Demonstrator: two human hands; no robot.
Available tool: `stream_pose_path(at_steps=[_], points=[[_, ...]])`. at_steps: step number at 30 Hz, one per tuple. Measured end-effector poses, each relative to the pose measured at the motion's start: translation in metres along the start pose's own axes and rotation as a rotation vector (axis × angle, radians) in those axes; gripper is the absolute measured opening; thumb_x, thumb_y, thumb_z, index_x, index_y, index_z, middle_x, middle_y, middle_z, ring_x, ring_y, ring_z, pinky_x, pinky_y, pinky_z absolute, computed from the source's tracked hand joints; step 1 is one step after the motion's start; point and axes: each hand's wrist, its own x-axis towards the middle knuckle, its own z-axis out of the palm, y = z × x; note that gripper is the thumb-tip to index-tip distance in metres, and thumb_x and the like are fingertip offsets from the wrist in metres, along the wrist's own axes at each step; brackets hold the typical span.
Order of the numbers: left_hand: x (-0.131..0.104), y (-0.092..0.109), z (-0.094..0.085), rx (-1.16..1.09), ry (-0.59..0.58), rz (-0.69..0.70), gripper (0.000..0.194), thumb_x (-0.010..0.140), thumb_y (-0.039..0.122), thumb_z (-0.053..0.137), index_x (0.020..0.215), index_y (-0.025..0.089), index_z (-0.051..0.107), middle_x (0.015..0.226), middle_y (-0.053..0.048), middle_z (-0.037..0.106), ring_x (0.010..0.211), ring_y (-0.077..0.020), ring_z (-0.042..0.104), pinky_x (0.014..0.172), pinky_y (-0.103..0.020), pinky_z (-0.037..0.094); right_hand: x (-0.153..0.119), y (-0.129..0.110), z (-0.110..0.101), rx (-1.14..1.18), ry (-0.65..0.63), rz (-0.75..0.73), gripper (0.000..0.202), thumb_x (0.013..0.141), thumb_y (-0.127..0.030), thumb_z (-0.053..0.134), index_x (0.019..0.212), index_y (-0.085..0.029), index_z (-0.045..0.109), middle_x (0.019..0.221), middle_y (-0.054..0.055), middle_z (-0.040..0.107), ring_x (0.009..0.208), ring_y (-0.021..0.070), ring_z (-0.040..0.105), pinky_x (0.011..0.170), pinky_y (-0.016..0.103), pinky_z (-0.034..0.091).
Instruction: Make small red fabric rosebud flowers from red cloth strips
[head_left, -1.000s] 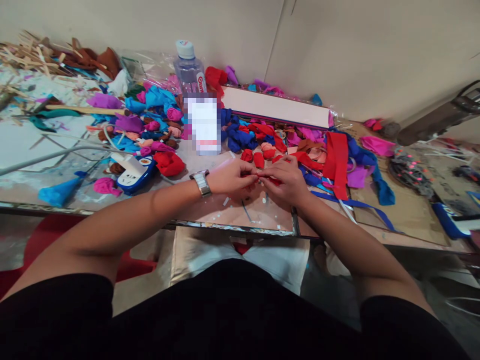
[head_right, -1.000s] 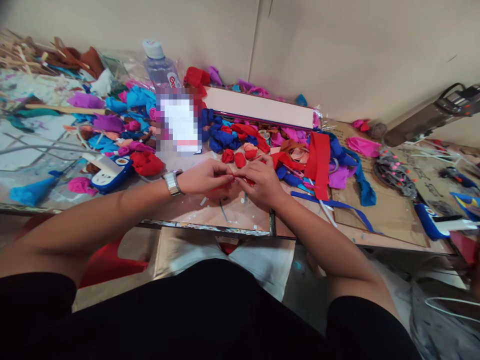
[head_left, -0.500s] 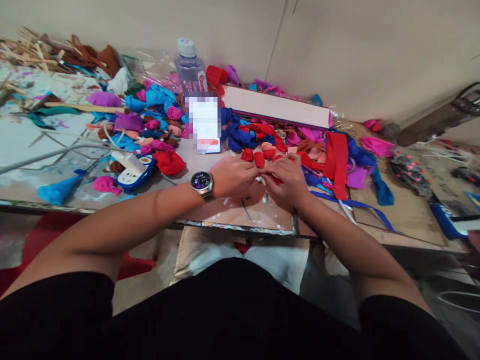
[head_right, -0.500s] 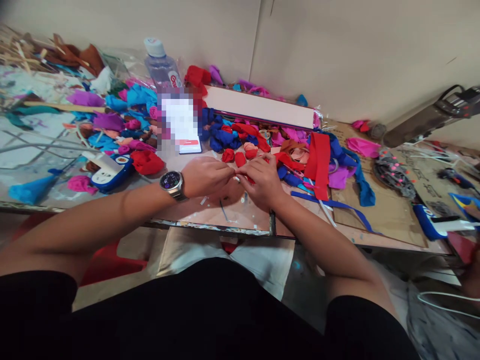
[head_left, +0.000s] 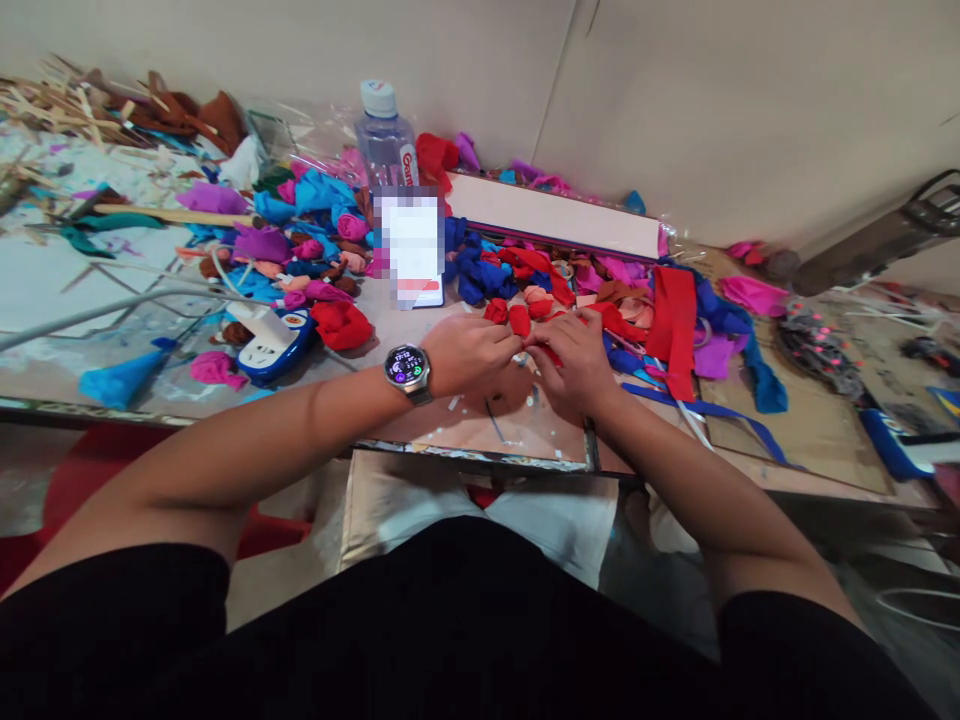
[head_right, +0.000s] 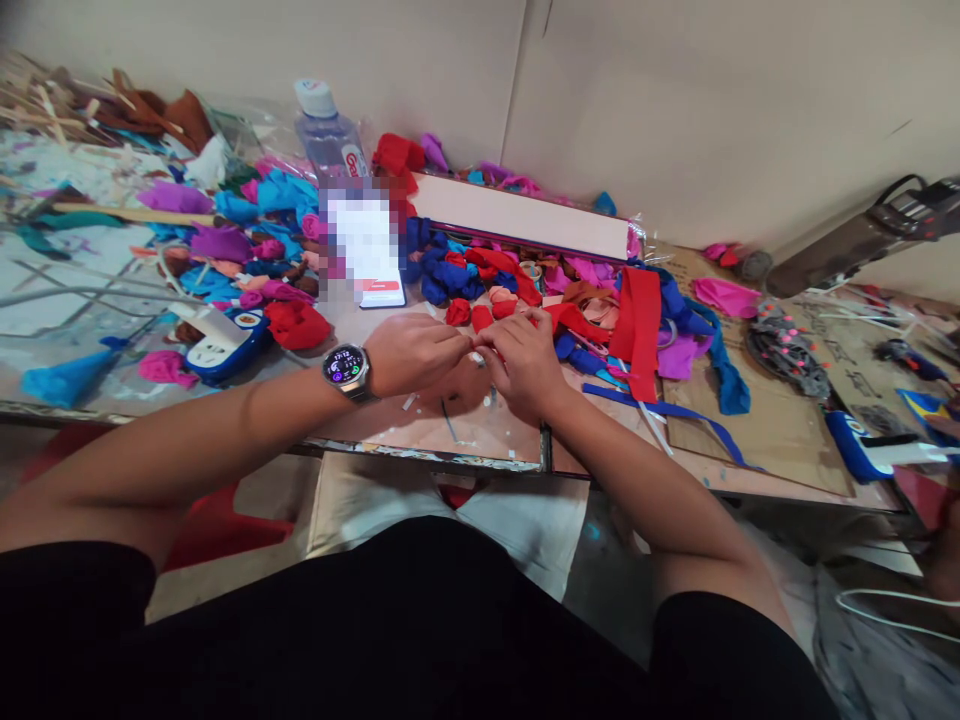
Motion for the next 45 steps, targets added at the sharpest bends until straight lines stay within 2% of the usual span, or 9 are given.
stream_pose_path(at_steps=[10,16,22,28,36,45], points=[[-0.001,0.001,0.001,0.012,0.017,0.023,0.030,0.107,0.017,0.050,0.091,0.015,0.075,0.076,-0.006,0.074,0.068,-0.0172,0.067,0.061,-0.033,0.040,0.000,0.000,0.004,0.033,-0.039,0.018,0.013,0.109,-0.031,0.053,0.104,-0.024,0.063,0.104,0.005,0.077,0.101,0.0253,0.068,0.110,0.049,0.036],[-0.003,0.000,0.009,0.035,0.090,-0.006,0.029,0.106,0.022,0.054,0.087,0.017,0.075,0.070,-0.005,0.071,0.061,-0.0180,0.065,0.056,-0.034,0.034,-0.001,0.004,0.005,0.067,-0.046,0.045,0.011,0.108,-0.033,0.057,0.106,-0.026,0.065,0.105,0.004,0.079,0.102,0.0254,0.070,0.112,0.049,0.036],[-0.004,0.002,0.011,-0.009,0.026,-0.080,0.030,0.107,0.026,0.054,0.090,0.017,0.078,0.076,-0.008,0.076,0.064,-0.0183,0.067,0.057,-0.033,0.033,-0.001,0.004,0.004,0.056,-0.013,0.039,0.011,0.107,-0.034,0.061,0.105,-0.026,0.068,0.102,0.004,0.080,0.099,0.0252,0.071,0.109,0.050,0.036],[-0.004,0.006,0.013,-0.073,0.028,-0.109,0.030,0.107,0.027,0.051,0.095,0.017,0.077,0.085,-0.008,0.080,0.069,-0.0192,0.070,0.060,-0.033,0.037,-0.001,0.003,0.004,0.042,0.017,0.000,0.006,0.105,-0.030,0.063,0.102,-0.025,0.066,0.099,0.003,0.080,0.095,0.0235,0.071,0.107,0.048,0.037],[-0.004,0.003,0.015,-0.148,-0.034,-0.137,0.028,0.104,0.026,0.053,0.098,0.018,0.079,0.085,-0.010,0.078,0.070,-0.0196,0.069,0.063,-0.033,0.041,-0.003,0.007,0.007,0.087,-0.024,0.017,0.006,0.103,-0.032,0.065,0.105,-0.026,0.067,0.104,0.004,0.080,0.101,0.0254,0.071,0.111,0.051,0.037],[-0.003,0.003,0.016,-0.131,-0.062,-0.154,0.026,0.101,0.024,0.055,0.098,0.019,0.080,0.087,-0.010,0.079,0.072,-0.0201,0.070,0.063,-0.033,0.040,-0.003,0.006,0.008,0.082,-0.016,0.003,0.005,0.104,-0.030,0.063,0.104,-0.026,0.066,0.101,0.003,0.079,0.097,0.0240,0.070,0.111,0.050,0.037]])
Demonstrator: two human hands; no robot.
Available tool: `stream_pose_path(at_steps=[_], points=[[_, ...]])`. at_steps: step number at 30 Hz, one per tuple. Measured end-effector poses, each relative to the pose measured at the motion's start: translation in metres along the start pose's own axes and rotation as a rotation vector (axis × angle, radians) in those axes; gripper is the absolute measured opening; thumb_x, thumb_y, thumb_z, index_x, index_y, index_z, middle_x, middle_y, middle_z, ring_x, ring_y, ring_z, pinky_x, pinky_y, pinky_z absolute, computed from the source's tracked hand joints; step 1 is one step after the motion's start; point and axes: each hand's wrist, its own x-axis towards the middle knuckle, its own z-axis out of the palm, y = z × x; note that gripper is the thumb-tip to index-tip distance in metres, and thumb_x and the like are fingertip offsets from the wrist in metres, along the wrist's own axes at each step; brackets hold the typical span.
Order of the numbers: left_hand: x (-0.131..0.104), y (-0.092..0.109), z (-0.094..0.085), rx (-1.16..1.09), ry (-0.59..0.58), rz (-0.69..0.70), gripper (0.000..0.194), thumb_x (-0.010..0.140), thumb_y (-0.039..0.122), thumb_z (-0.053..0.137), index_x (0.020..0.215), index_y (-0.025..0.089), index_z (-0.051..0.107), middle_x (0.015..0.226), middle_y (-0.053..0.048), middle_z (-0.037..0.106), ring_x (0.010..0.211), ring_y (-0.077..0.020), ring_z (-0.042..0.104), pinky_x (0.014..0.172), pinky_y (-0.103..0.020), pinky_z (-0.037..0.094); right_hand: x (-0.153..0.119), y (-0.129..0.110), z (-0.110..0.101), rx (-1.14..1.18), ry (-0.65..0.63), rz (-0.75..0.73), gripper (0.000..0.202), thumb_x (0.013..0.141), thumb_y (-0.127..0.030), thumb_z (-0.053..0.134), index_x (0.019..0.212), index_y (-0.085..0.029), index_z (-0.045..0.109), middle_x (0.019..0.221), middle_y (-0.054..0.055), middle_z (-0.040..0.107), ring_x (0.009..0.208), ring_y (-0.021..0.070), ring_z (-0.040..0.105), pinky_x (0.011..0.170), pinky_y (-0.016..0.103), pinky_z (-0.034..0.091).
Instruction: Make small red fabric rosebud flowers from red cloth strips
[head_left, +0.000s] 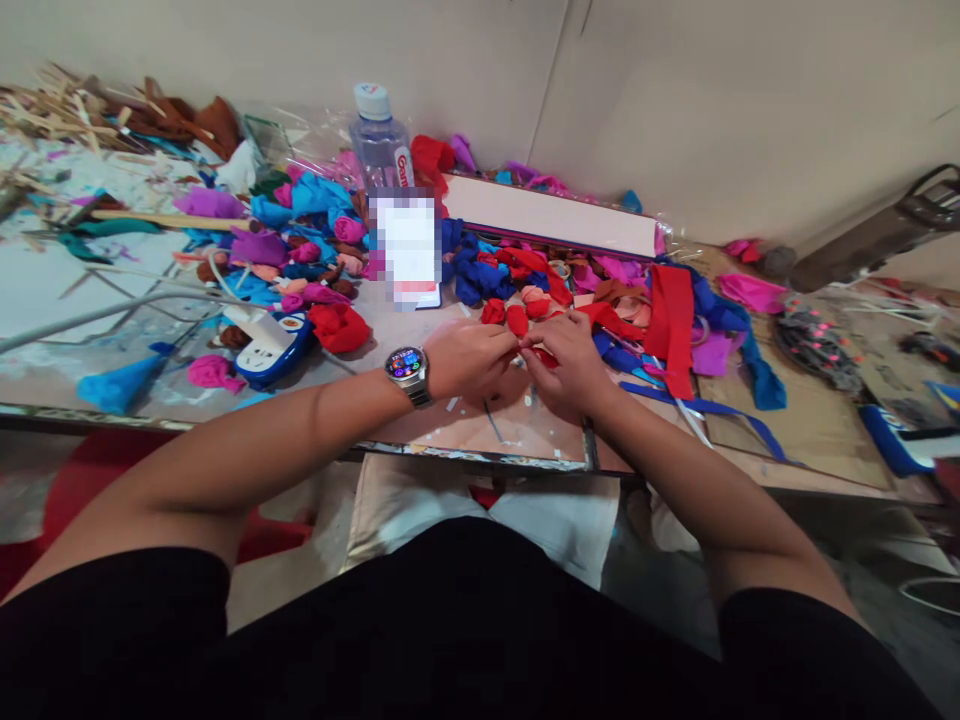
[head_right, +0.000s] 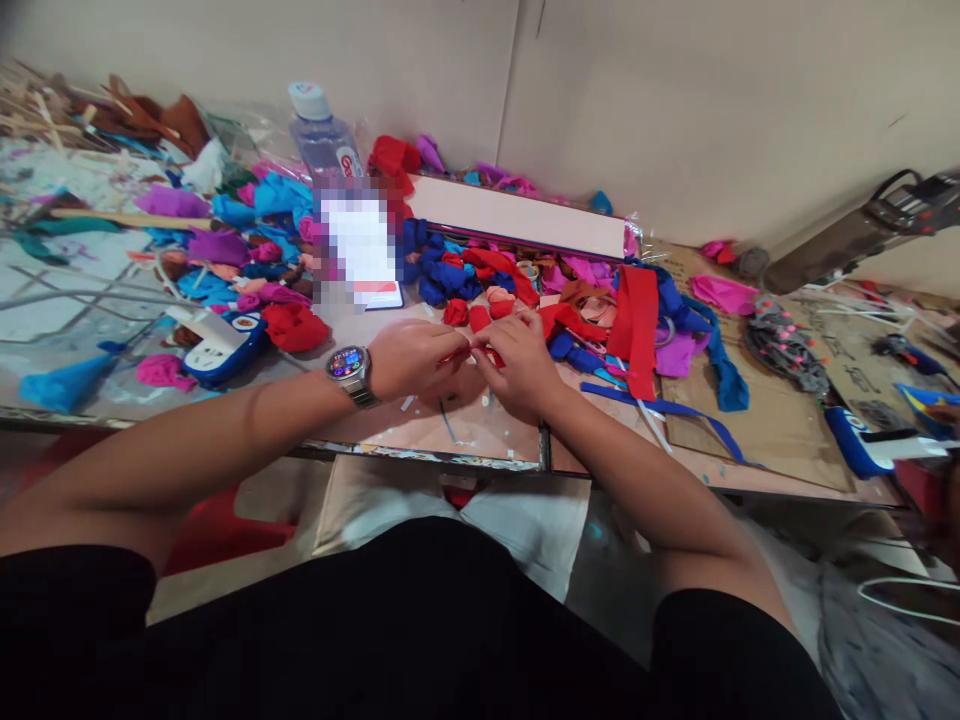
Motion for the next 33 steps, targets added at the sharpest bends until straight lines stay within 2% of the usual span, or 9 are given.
stream_pose_path(at_steps=[7,13,17,24,28,33], points=[[-0.0002,0.0007,-0.0017,-0.034,-0.033,-0.025,0.027,0.103,0.026,0.053,0.102,0.019,0.079,0.091,-0.010,0.080,0.076,-0.0207,0.072,0.063,-0.034,0.041,-0.0011,0.0012,0.0027,-0.003,-0.050,0.020,0.007,0.103,-0.029,0.058,0.101,-0.025,0.064,0.100,0.004,0.078,0.096,0.0247,0.067,0.111,0.050,0.036],[-0.0022,0.0025,-0.0025,-0.181,-0.053,-0.035,0.030,0.107,0.033,0.051,0.111,0.018,0.077,0.099,-0.010,0.080,0.086,-0.0215,0.074,0.072,-0.033,0.047,-0.0001,0.0015,0.0000,-0.007,-0.031,0.013,0.007,0.103,-0.029,0.059,0.100,-0.025,0.063,0.098,0.003,0.077,0.097,0.0244,0.068,0.112,0.049,0.035],[-0.0026,0.0010,0.0001,-0.195,-0.053,-0.048,0.031,0.107,0.032,0.050,0.110,0.019,0.078,0.098,-0.009,0.081,0.084,-0.0208,0.074,0.070,-0.032,0.044,0.0000,0.0019,-0.0003,-0.011,-0.042,0.007,0.005,0.102,-0.028,0.060,0.099,-0.025,0.064,0.099,0.003,0.078,0.096,0.0243,0.069,0.112,0.050,0.036],[-0.0026,-0.0003,-0.0009,-0.350,-0.061,-0.154,0.040,0.110,0.045,0.048,0.113,0.021,0.081,0.089,-0.006,0.081,0.075,-0.0194,0.071,0.067,-0.032,0.040,-0.0006,0.0034,-0.0033,0.059,-0.001,0.054,0.011,0.103,-0.034,0.063,0.105,-0.026,0.069,0.103,0.005,0.080,0.101,0.0252,0.072,0.108,0.049,0.040],[-0.0025,0.0013,-0.0005,-0.345,-0.062,-0.146,0.037,0.109,0.041,0.050,0.110,0.021,0.081,0.089,-0.006,0.081,0.077,-0.0191,0.072,0.068,-0.031,0.041,-0.0004,0.0023,-0.0050,0.053,0.000,0.021,0.010,0.100,-0.034,0.065,0.101,-0.026,0.070,0.098,0.004,0.080,0.097,0.0252,0.071,0.108,0.049,0.039],[-0.0027,0.0034,-0.0019,-0.309,-0.067,-0.135,0.035,0.109,0.038,0.050,0.113,0.020,0.080,0.094,-0.008,0.082,0.081,-0.0204,0.073,0.070,-0.032,0.042,0.0000,0.0016,-0.0034,0.049,-0.034,0.051,0.010,0.101,-0.033,0.062,0.095,-0.025,0.066,0.091,0.003,0.077,0.093,0.0239,0.068,0.108,0.049,0.037]])
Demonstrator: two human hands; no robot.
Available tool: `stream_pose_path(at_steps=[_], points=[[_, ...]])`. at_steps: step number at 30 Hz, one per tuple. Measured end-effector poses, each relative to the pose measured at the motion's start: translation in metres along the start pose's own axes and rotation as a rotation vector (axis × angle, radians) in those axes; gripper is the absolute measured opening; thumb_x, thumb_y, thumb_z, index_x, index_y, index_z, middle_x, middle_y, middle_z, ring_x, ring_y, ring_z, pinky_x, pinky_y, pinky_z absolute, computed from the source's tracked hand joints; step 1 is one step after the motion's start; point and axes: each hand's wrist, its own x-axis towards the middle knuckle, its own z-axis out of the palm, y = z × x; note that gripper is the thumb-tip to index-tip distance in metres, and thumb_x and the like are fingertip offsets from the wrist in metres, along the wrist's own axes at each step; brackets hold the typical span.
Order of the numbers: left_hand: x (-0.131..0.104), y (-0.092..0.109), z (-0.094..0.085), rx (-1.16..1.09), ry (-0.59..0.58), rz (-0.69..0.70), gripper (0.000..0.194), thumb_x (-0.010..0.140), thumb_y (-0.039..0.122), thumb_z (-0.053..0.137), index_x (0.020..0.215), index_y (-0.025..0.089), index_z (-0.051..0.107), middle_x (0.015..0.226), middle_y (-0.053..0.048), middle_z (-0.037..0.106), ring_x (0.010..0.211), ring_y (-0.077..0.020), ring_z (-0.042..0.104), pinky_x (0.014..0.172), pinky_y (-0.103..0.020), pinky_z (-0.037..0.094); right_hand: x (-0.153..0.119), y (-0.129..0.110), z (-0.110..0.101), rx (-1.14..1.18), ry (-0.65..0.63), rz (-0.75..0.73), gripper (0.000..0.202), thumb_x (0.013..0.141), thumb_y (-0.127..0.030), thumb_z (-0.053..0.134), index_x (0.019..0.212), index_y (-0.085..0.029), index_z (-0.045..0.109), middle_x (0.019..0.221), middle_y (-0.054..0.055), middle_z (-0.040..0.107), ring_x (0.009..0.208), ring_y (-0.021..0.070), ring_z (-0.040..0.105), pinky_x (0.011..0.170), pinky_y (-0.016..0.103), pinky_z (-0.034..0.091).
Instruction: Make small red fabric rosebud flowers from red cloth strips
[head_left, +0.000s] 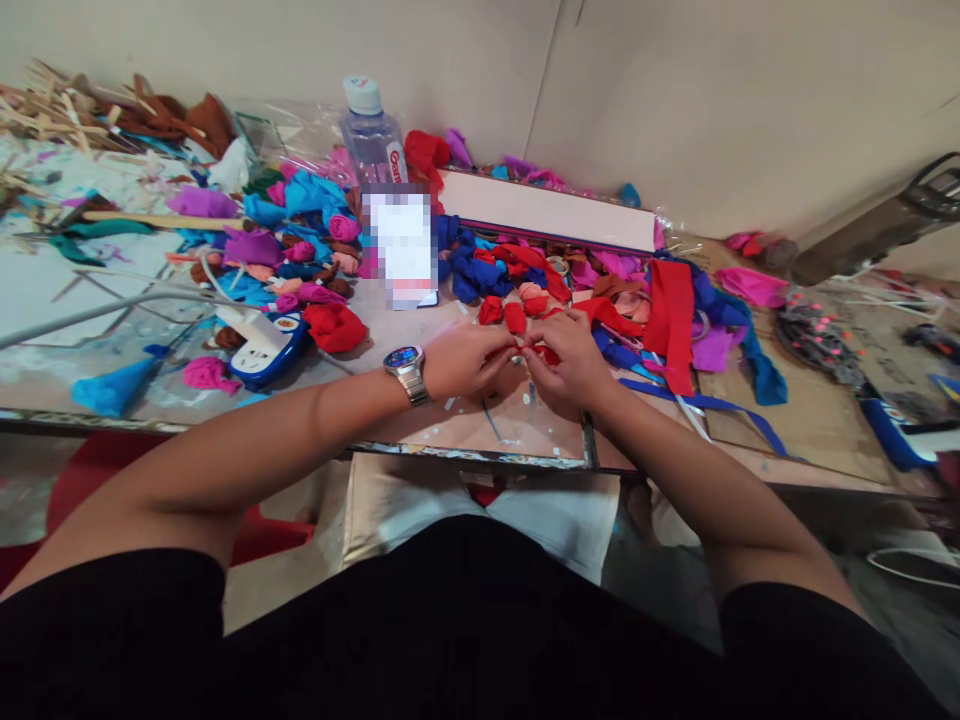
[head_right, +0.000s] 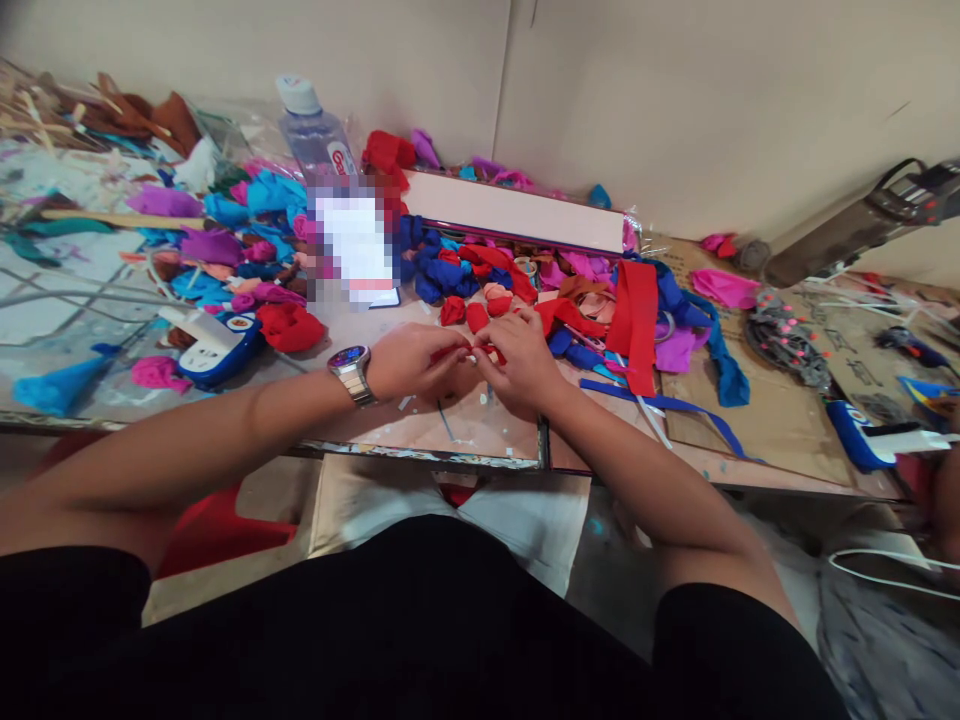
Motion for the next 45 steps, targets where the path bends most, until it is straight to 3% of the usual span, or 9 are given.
stream_pose_path(at_steps=[8,20,29,37,40,45], points=[[0.001,0.001,-0.003,-0.240,-0.073,-0.041,0.044,0.112,0.043,0.043,0.101,0.018,0.077,0.089,-0.005,0.080,0.075,-0.0157,0.071,0.071,-0.027,0.047,0.000,0.006,-0.001,0.026,0.016,-0.021,0.013,0.100,-0.037,0.064,0.099,-0.026,0.070,0.093,0.004,0.079,0.092,0.0246,0.071,0.105,0.049,0.041],[0.004,0.000,0.001,-0.489,-0.122,-0.105,0.039,0.108,0.040,0.047,0.095,0.016,0.075,0.089,-0.007,0.081,0.077,-0.0168,0.075,0.073,-0.026,0.056,0.001,0.008,0.000,0.018,0.041,-0.032,0.014,0.100,-0.036,0.067,0.100,-0.027,0.077,0.094,0.004,0.082,0.097,0.0269,0.072,0.101,0.049,0.048],[0.006,-0.004,0.006,-1.017,-0.309,-0.311,0.027,0.105,0.040,0.059,0.099,0.015,0.070,0.093,-0.012,0.084,0.078,-0.0180,0.082,0.073,-0.029,0.066,0.001,0.011,0.001,-0.004,0.008,-0.072,0.015,0.103,-0.036,0.066,0.104,-0.029,0.080,0.093,0.002,0.085,0.094,0.0245,0.074,0.105,0.050,0.045],[0.005,0.000,0.002,-1.296,-0.369,-0.487,0.018,0.104,0.029,0.062,0.092,0.016,0.066,0.084,-0.011,0.082,0.074,-0.0187,0.082,0.071,-0.031,0.066,0.002,0.015,-0.001,0.041,-0.025,-0.174,0.017,0.105,-0.036,0.064,0.105,-0.029,0.080,0.095,0.004,0.085,0.088,0.0226,0.075,0.090,0.045,0.049],[0.005,0.001,0.000,-1.324,-0.363,-0.512,0.015,0.102,0.028,0.065,0.093,0.016,0.065,0.084,-0.011,0.082,0.074,-0.0187,0.081,0.072,-0.031,0.066,0.003,0.015,-0.002,0.032,-0.028,-0.179,0.018,0.105,-0.036,0.063,0.104,-0.030,0.080,0.095,0.004,0.085,0.090,0.0230,0.075,0.091,0.045,0.050],[0.006,0.002,-0.004,-1.203,-0.341,-0.458,0.038,0.109,0.050,0.055,0.098,0.016,0.067,0.089,-0.015,0.083,0.079,-0.0234,0.083,0.074,-0.035,0.067,0.005,0.015,-0.005,0.008,-0.026,-0.207,0.019,0.106,-0.037,0.062,0.099,-0.029,0.079,0.093,0.003,0.085,0.088,0.0224,0.074,0.088,0.044,0.051]])
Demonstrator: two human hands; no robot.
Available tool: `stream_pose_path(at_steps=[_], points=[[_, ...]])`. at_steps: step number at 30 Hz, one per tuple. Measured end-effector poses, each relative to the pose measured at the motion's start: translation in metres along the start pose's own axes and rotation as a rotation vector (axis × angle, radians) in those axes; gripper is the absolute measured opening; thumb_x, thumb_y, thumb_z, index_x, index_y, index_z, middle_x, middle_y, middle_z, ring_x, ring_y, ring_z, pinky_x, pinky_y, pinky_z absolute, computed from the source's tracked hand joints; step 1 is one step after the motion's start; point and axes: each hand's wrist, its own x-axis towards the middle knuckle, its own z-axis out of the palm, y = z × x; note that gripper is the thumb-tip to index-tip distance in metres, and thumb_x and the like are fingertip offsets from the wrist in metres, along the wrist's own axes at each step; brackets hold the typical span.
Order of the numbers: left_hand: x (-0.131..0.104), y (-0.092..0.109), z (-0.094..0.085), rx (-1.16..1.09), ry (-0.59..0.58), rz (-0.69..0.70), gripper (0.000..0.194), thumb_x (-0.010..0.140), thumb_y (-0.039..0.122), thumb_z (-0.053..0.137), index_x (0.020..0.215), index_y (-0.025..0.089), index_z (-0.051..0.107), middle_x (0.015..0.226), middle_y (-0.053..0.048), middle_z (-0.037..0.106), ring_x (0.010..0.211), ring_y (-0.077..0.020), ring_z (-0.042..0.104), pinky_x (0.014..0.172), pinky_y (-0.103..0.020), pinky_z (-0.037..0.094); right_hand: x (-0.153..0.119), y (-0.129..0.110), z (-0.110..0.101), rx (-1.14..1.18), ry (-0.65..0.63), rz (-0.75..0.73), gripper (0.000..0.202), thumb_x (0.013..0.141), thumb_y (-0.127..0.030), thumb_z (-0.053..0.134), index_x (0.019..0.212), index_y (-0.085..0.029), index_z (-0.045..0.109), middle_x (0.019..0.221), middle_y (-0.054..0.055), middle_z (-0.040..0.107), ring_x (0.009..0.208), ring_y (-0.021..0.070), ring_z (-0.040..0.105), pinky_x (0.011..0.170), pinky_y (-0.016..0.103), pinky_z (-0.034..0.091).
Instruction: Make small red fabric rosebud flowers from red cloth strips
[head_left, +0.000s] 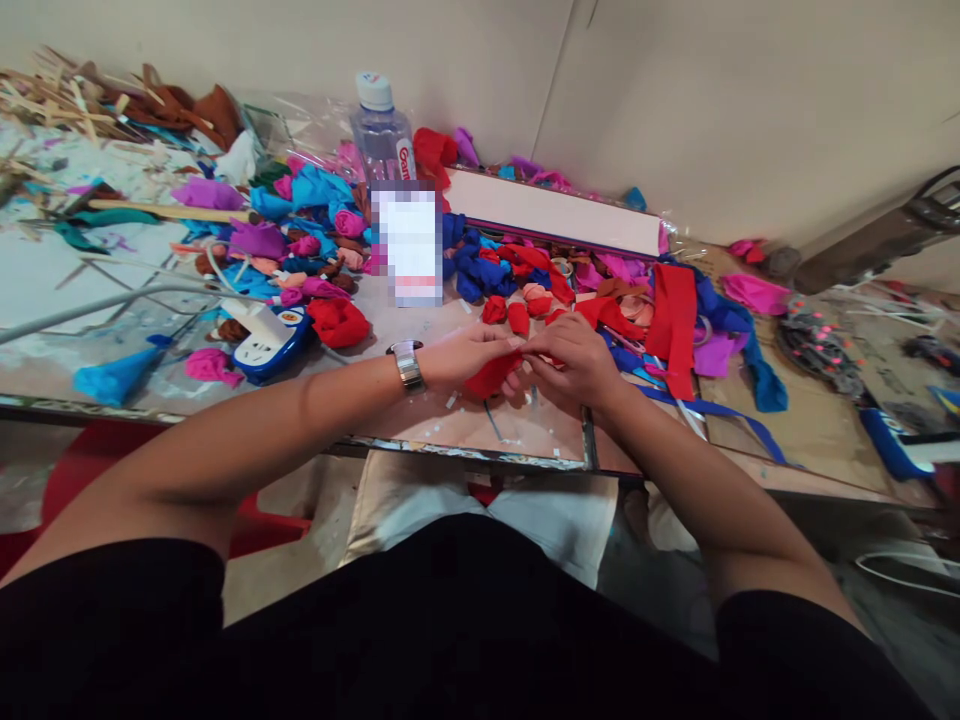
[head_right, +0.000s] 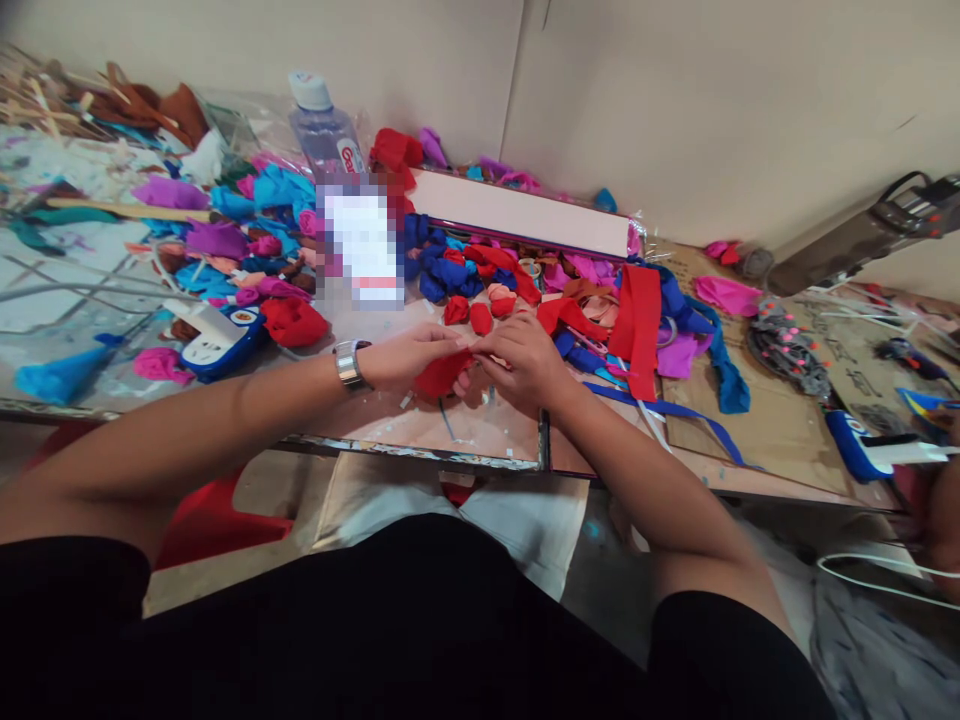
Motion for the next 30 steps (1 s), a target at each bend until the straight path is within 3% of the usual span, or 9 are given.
stream_pose_path(at_steps=[3,8,14,17,23,30], points=[[0.002,-0.001,0.000,0.074,0.022,-0.003,0.041,0.109,0.054,0.054,0.097,0.016,0.065,0.089,-0.015,0.083,0.079,-0.0239,0.083,0.072,-0.035,0.066,0.000,-0.002,-0.001,-0.009,0.017,-0.025,0.016,0.105,-0.036,0.064,0.101,-0.029,0.079,0.094,0.003,0.085,0.088,0.0222,0.074,0.088,0.044,0.051],[0.005,-0.005,-0.003,-0.035,0.029,-0.047,0.035,0.103,0.048,0.069,0.092,0.015,0.063,0.083,-0.010,0.080,0.071,-0.0181,0.079,0.069,-0.030,0.063,0.000,-0.005,0.000,-0.004,0.035,-0.012,0.014,0.103,-0.035,0.067,0.102,-0.028,0.079,0.091,0.004,0.084,0.087,0.0227,0.074,0.088,0.044,0.050],[0.008,-0.011,-0.008,0.060,0.039,0.035,0.043,0.097,0.057,0.074,0.092,0.015,0.065,0.082,-0.005,0.078,0.071,-0.0155,0.076,0.069,-0.027,0.061,0.000,-0.005,0.003,-0.022,0.058,0.014,0.013,0.104,-0.034,0.067,0.101,-0.027,0.078,0.089,0.004,0.082,0.087,0.0237,0.072,0.090,0.044,0.049],[0.008,-0.009,-0.009,0.274,0.068,0.127,0.041,0.102,0.055,0.065,0.089,0.015,0.067,0.084,-0.006,0.079,0.072,-0.0150,0.073,0.068,-0.026,0.056,0.000,-0.007,0.003,-0.038,0.038,0.055,0.015,0.104,-0.036,0.066,0.101,-0.026,0.077,0.091,0.005,0.082,0.089,0.0250,0.071,0.092,0.046,0.049],[-0.001,0.002,-0.003,0.887,0.267,0.278,0.038,0.107,0.043,0.050,0.094,0.017,0.075,0.078,-0.004,0.073,0.066,-0.0140,0.057,0.064,-0.029,0.035,-0.002,-0.008,0.005,-0.039,0.007,0.103,0.017,0.105,-0.037,0.063,0.101,-0.026,0.076,0.092,0.006,0.081,0.089,0.0260,0.070,0.092,0.046,0.049],[-0.003,0.000,-0.002,1.119,0.353,0.345,0.040,0.109,0.046,0.048,0.103,0.020,0.078,0.083,-0.006,0.076,0.072,-0.0195,0.063,0.067,-0.033,0.032,-0.002,-0.009,0.007,0.014,0.032,0.141,0.017,0.106,-0.038,0.063,0.103,-0.025,0.073,0.095,0.007,0.080,0.093,0.0264,0.071,0.092,0.045,0.049]])
